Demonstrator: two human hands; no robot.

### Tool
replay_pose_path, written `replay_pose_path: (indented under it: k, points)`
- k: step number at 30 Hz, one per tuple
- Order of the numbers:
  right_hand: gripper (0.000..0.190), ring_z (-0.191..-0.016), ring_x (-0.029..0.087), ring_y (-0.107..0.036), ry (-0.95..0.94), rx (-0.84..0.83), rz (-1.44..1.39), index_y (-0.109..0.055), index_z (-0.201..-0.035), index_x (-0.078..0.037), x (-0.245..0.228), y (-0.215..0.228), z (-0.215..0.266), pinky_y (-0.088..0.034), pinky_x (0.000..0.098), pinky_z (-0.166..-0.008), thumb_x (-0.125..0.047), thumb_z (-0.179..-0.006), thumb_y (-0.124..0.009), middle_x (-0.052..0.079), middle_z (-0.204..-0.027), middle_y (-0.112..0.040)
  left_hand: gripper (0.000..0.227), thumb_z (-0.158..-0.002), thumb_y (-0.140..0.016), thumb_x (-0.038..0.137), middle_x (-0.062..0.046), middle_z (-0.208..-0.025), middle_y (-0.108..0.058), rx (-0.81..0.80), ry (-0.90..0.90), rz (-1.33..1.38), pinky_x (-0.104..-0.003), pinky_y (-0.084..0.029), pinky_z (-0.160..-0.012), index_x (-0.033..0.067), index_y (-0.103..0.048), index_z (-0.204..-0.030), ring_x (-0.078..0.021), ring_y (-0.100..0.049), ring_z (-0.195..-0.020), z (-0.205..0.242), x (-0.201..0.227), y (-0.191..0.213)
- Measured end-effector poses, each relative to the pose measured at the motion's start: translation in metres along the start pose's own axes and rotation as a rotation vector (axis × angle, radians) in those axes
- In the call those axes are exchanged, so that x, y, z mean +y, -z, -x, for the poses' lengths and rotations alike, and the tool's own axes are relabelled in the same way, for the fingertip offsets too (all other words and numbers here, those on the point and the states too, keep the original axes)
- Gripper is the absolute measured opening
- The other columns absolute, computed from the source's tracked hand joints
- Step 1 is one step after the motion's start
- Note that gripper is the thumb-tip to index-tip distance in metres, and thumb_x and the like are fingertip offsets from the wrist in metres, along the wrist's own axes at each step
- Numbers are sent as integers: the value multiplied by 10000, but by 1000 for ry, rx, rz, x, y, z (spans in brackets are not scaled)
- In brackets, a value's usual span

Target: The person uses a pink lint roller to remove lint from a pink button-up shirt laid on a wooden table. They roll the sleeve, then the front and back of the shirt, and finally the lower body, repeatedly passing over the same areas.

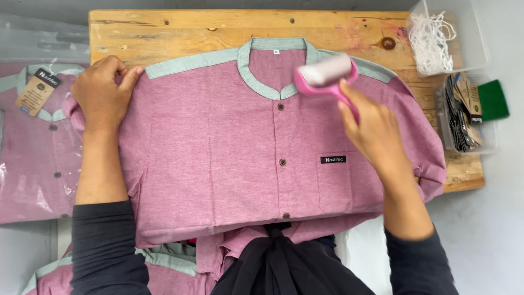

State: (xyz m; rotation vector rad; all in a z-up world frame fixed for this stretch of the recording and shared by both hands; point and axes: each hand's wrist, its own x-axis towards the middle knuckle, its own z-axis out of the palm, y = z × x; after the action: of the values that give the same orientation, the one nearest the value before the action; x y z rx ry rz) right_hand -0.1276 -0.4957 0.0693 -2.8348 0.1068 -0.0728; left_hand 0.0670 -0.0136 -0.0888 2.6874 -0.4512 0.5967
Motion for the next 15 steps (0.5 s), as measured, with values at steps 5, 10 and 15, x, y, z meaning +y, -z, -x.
replay_pose_path:
  k: [5,10,15]
  points:
    - [454,-567,235,-669,-153,-173,164,-627,-1440,-267,16,49,109,-502,442,-588,-333,-1000,-534,27,-1121,-779,437,-1180,-886,363,37,-900,-660,-5,-2,23,-398,-410,-717,150,-608,-918,-181,-604,-818,2,1,1]
    - [472,-796,454,-732,-439,-250,331,-618,-1433,-412,29,59,126,-534,538,-760,-460,-973,-522,165,-937,-783,482,-1216,-931,357,58,-885,-656,16,-25,1,-350,-400,-709,155,-606,-921,-142,-593,-796,3,-4,-3]
    - [394,-709,345,-625,-223,4,86,-644,-1420,-137,30,18,19,-510,456,-620,-242,-1090,-456,194,-918,-696,465,-1200,-890,390,53,-873,-650,3,0,-7,-373,-389,-706,166,-605,-910,-148,-582,-783,1,1,1]
